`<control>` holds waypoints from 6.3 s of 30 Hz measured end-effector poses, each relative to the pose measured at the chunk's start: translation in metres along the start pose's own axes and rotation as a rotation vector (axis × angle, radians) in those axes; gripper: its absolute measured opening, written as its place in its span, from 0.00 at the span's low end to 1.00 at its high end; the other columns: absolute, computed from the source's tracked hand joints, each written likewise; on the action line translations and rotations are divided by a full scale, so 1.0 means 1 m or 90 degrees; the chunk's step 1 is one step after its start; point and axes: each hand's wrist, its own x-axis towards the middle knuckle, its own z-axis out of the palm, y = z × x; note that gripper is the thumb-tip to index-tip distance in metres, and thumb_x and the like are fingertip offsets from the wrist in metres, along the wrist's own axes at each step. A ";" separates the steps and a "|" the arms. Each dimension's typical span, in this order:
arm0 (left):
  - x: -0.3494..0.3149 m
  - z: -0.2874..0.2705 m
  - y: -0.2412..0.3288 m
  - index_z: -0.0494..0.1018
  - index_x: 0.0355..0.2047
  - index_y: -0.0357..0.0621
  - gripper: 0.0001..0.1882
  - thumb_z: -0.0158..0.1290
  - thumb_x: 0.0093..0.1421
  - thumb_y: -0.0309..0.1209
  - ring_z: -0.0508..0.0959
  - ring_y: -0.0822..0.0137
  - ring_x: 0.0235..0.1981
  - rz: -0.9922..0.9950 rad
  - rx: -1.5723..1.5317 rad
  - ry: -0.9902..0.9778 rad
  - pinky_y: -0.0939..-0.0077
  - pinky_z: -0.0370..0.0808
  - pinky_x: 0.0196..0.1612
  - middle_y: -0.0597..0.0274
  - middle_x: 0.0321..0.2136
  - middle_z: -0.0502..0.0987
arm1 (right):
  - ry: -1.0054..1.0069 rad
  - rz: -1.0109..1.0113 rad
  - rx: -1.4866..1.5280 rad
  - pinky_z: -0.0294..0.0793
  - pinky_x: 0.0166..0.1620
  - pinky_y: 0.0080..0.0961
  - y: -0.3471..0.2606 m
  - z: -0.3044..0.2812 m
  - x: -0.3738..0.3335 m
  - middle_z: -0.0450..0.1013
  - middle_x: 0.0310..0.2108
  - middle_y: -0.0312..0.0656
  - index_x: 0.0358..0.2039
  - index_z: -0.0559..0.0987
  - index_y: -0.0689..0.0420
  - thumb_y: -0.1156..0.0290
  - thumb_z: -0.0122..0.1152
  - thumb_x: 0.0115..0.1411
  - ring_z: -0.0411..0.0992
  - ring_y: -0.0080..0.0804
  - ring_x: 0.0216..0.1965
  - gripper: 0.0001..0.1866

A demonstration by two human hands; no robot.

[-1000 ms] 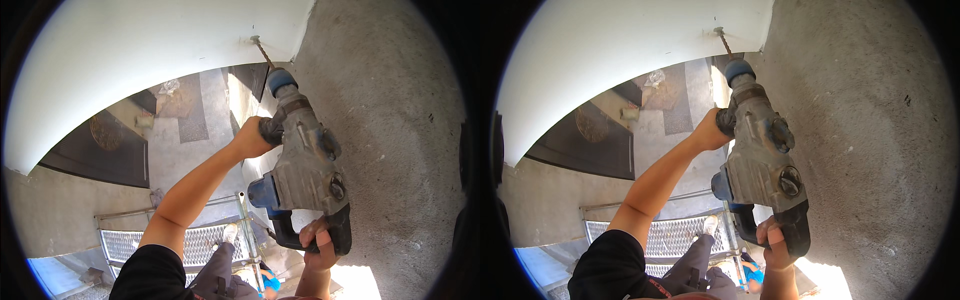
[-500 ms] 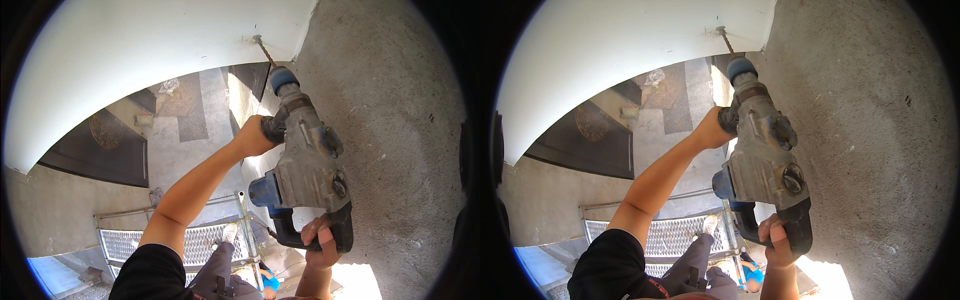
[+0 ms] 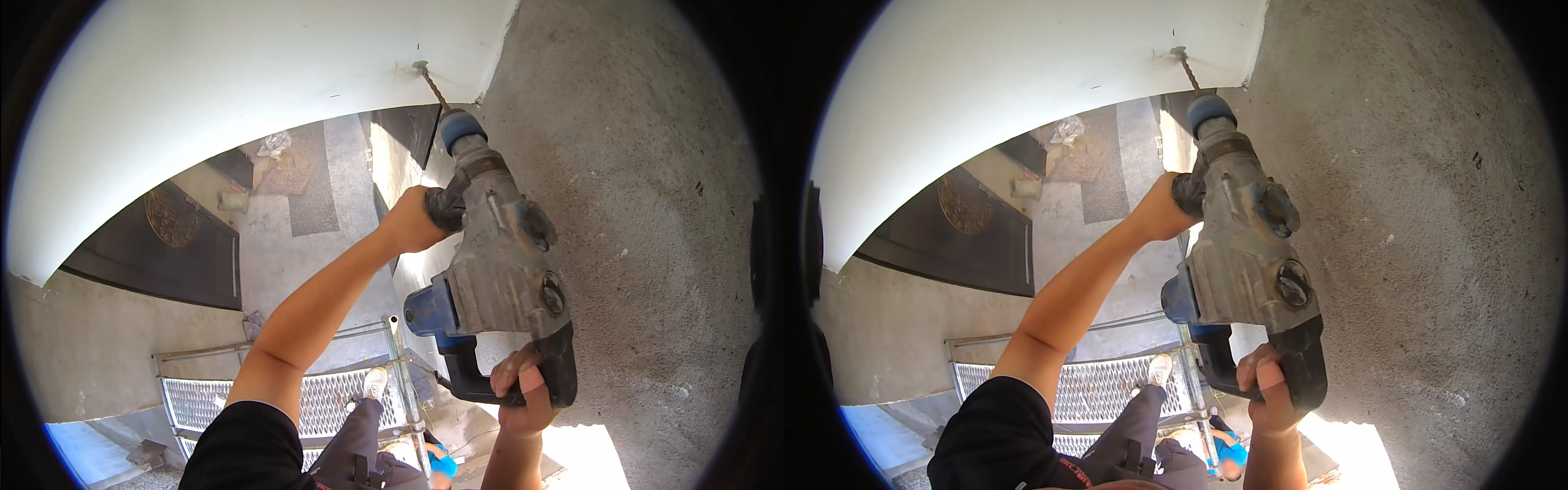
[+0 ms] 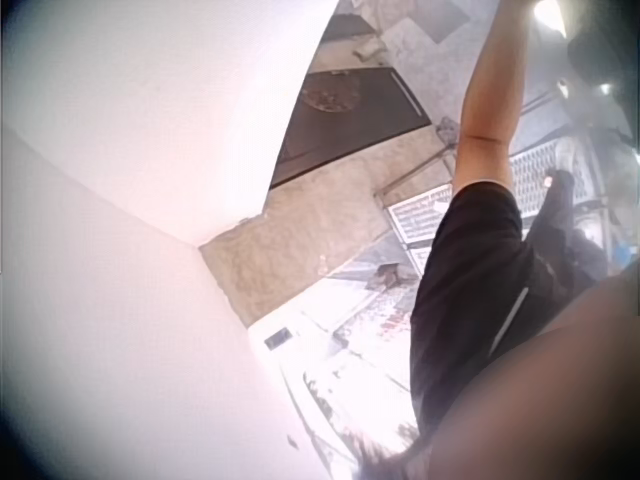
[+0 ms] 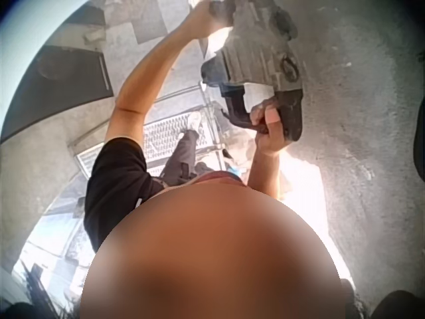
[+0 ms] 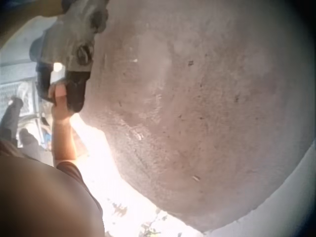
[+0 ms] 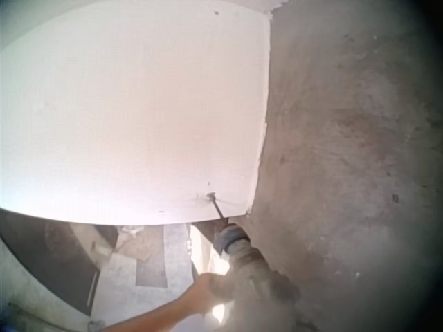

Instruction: The person uses a hammer drill to create holes in a concrete wall while standing on scaffolding. They insert metal anchors into the drilled holes and prepare additional anchors from a plastic bag.

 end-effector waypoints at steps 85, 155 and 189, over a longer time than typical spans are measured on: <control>-0.907 0.227 -0.213 0.70 0.58 0.37 0.24 0.48 0.71 0.44 0.75 0.59 0.57 -0.896 -0.248 -0.003 0.67 0.71 0.58 0.49 0.55 0.76 | 0.028 0.560 -0.530 0.65 0.23 0.19 0.022 -0.246 -0.446 0.73 0.19 0.35 0.27 0.79 0.63 0.75 0.63 0.53 0.67 0.20 0.18 0.04; -0.871 0.056 -0.112 0.78 0.43 0.41 0.10 0.54 0.65 0.30 0.81 0.69 0.36 -0.588 -0.124 0.348 0.71 0.77 0.45 0.62 0.32 0.82 | -0.140 0.568 -0.733 0.68 0.23 0.28 0.095 -0.138 -0.503 0.72 0.15 0.38 0.23 0.78 0.65 0.73 0.62 0.49 0.69 0.23 0.17 0.07; -0.755 0.012 0.061 0.75 0.44 0.38 0.11 0.55 0.61 0.19 0.71 0.75 0.28 -0.158 -0.501 0.152 0.78 0.70 0.35 0.65 0.30 0.75 | -0.156 0.571 -0.769 0.75 0.31 0.39 0.103 -0.172 -0.560 0.76 0.20 0.52 0.30 0.79 0.68 0.73 0.61 0.47 0.77 0.42 0.22 0.12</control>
